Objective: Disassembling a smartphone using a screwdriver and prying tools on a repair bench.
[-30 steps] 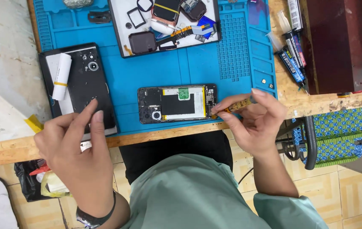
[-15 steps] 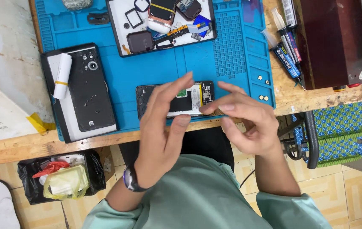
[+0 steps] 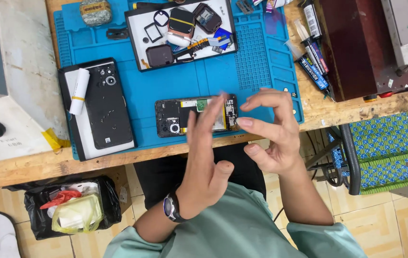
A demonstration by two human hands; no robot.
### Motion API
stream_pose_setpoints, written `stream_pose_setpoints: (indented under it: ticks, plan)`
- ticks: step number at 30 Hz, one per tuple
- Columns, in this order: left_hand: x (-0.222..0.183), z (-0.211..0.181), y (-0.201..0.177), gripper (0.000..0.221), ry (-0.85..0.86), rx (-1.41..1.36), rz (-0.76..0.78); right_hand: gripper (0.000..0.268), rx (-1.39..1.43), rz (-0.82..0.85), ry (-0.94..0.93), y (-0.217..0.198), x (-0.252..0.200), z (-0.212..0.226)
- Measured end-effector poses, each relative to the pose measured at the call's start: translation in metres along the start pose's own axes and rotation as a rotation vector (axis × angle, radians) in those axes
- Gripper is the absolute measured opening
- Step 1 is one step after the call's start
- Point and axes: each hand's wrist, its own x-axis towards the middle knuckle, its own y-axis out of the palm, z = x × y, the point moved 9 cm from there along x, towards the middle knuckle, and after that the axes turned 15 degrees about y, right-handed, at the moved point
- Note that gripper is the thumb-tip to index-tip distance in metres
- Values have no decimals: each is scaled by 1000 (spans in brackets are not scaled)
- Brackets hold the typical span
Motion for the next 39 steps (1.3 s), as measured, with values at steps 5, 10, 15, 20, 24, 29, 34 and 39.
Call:
stream_pose_setpoints:
  ticks: [5,10,15,20,24,29,34,39]
  plan:
    - [-10,1,-23,54,-52,-143,-374,30,-43,3,-12,1,-1,1]
    - [-2,-2,-3,73,-6,-55,-93,27,-17,-18,-7,1,-1,2]
    - [-10,4,-21,55,-21,-170,-334,27,-7,-26,3,0,-1,-1]
    - [-9,-2,-14,52,-40,-56,-134,37,-19,19,12,2,-5,-3]
    - [-13,-4,-28,22,-23,145,-209,58,-1,38,69,9,-14,-12]
    - [-2,6,-17,21,-1,539,7,58,362,-2,251,4,-10,-22]
    - [5,5,-7,22,45,622,99,56,374,-9,277,3,-13,-28]
    - [4,9,-3,27,36,630,137,55,374,27,282,6,-14,-32]
